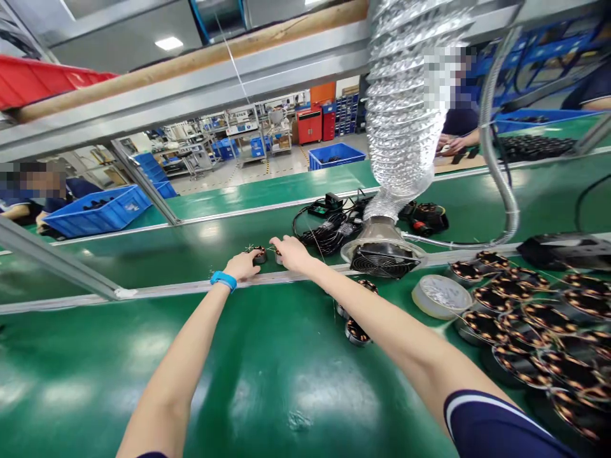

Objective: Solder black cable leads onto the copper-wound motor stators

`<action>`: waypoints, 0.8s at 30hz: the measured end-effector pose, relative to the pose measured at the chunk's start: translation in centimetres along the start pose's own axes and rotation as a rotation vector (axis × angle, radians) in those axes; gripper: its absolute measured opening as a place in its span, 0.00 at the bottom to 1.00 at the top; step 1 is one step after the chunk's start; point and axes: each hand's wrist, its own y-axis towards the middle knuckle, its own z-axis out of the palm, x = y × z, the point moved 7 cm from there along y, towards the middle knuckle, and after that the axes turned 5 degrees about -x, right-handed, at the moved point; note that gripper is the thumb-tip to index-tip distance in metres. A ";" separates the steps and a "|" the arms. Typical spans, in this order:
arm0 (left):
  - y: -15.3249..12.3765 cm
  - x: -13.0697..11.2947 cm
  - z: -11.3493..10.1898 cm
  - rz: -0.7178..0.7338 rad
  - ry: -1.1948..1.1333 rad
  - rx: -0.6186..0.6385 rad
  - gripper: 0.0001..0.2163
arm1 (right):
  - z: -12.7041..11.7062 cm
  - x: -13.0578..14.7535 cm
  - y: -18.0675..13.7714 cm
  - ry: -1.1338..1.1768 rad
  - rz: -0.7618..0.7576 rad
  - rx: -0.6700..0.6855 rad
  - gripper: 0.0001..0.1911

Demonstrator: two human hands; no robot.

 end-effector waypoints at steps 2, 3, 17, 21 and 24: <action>0.4 0.0 0.1 -0.044 0.006 0.003 0.25 | -2.2 1.7 -1.1 0.029 -0.036 -0.047 0.17; 0.5 -0.1 0.0 -0.070 0.011 -0.011 0.23 | -3.5 2.7 -1.9 0.046 -0.056 -0.068 0.16; -10.1 -1.3 -3.8 -0.115 -0.084 -0.240 0.17 | -11.8 3.9 -32.9 0.357 -0.072 -0.118 0.21; -16.6 -6.1 -0.9 0.042 -0.015 -0.241 0.16 | -9.7 2.5 -39.1 0.294 -0.072 -0.091 0.19; -20.2 -10.2 1.8 0.097 0.068 -0.187 0.16 | -9.0 2.6 -41.2 0.286 -0.102 -0.122 0.16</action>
